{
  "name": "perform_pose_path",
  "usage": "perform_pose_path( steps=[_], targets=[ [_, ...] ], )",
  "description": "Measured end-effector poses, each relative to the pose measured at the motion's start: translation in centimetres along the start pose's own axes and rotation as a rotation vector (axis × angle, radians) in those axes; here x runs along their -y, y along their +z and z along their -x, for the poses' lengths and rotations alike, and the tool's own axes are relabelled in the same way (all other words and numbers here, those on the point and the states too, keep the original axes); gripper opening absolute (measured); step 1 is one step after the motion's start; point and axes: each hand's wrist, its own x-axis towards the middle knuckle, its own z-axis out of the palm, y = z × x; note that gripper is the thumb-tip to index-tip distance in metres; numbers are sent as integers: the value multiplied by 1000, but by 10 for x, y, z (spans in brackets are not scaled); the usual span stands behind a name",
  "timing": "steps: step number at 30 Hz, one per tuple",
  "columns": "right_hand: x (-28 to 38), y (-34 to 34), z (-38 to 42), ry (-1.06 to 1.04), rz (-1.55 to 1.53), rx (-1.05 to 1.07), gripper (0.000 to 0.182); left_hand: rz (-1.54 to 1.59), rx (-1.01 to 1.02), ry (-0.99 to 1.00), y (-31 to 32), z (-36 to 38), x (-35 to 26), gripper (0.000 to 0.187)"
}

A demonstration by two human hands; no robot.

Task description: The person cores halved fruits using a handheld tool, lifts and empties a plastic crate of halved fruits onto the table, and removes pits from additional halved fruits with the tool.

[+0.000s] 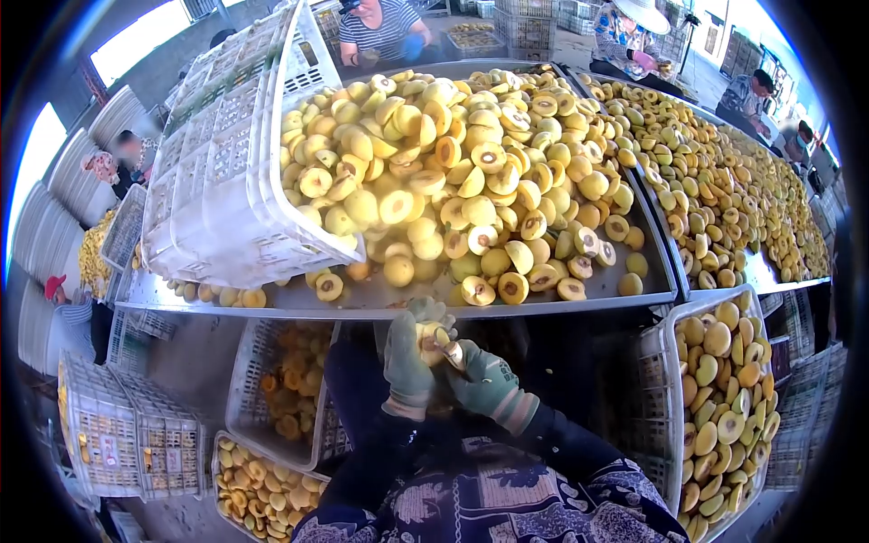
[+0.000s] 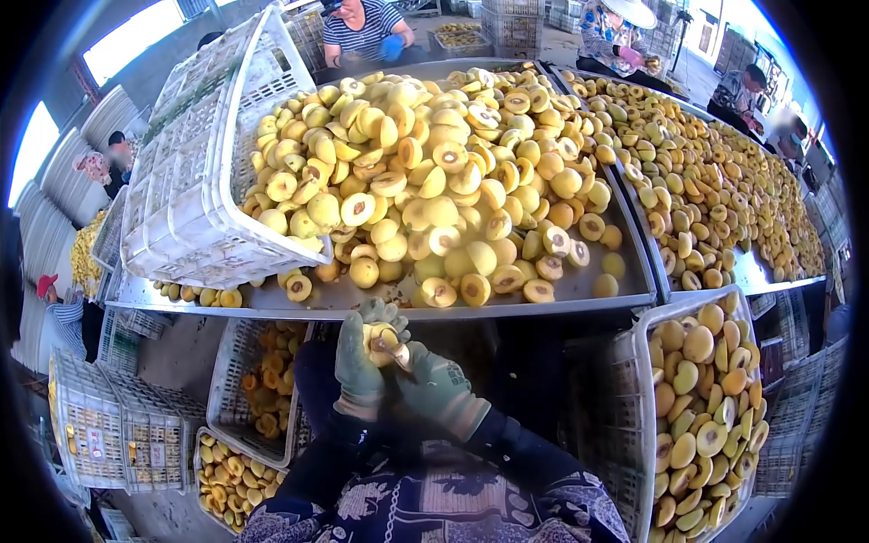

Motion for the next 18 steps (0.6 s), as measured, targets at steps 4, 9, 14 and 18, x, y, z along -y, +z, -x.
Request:
perform_pose_path(
  steps=[4,9,14,18],
  targets=[
    [11,-13,10,69,50,67,29,-164,6,132,12,11,0,50],
    [22,-18,20,166,-52,117,29,-263,20,227,14,27,8,39],
    [24,-21,25,223,27,232,26,-287,-72,293,15,35,16,34],
    [11,-25,27,159,13,274,30,-225,-43,52,14,36,5,32]
  ],
)
